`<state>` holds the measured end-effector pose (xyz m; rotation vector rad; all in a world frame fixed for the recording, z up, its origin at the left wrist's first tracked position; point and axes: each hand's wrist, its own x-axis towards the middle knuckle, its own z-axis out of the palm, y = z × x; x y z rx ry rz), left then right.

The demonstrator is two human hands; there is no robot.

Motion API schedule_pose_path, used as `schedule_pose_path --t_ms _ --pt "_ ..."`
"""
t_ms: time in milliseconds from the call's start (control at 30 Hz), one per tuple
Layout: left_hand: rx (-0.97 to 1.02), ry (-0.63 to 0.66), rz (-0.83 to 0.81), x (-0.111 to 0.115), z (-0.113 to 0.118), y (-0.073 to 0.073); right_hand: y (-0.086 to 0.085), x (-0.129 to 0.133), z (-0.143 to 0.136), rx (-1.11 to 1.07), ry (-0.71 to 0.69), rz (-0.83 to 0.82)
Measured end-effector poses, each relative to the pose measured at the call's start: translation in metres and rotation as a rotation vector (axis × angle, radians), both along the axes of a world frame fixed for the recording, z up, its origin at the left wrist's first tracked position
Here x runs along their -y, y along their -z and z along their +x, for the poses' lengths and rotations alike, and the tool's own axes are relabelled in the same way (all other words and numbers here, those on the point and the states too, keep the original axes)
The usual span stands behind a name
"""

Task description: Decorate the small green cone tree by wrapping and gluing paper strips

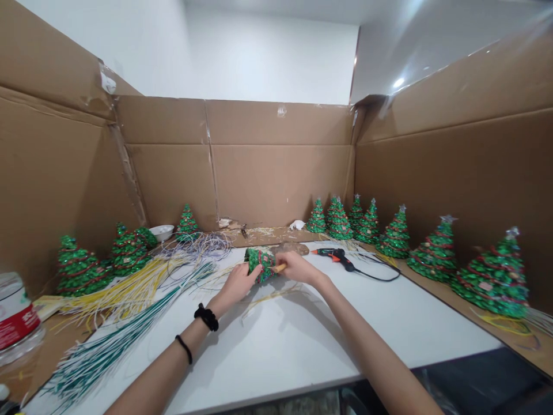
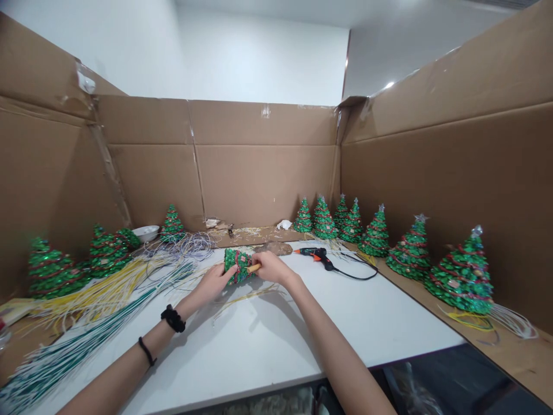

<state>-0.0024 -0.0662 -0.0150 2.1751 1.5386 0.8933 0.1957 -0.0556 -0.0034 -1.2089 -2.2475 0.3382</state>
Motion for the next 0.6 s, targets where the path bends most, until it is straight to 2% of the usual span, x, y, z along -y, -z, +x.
schedule_pose_path --t_ms 167,333,400,500,600 --pt "-0.089 0.052 0.041 0.005 0.001 -0.005 0.002 0.0 -0.004 0.013 -0.013 0.028" --pt "-0.16 0.026 0.106 0.012 0.003 -0.007 0.006 0.001 -0.011 0.012 0.012 0.024" --pt "-0.183 0.055 0.1 0.011 0.002 -0.007 0.005 0.0 -0.009 -0.002 0.001 -0.001" --pt "-0.157 0.137 0.059 0.005 -0.003 -0.006 -0.001 -0.001 0.004 -0.008 -0.055 -0.14" --pt "-0.078 0.199 -0.063 -0.004 -0.013 -0.008 -0.01 -0.001 0.022 -0.003 -0.108 -0.346"
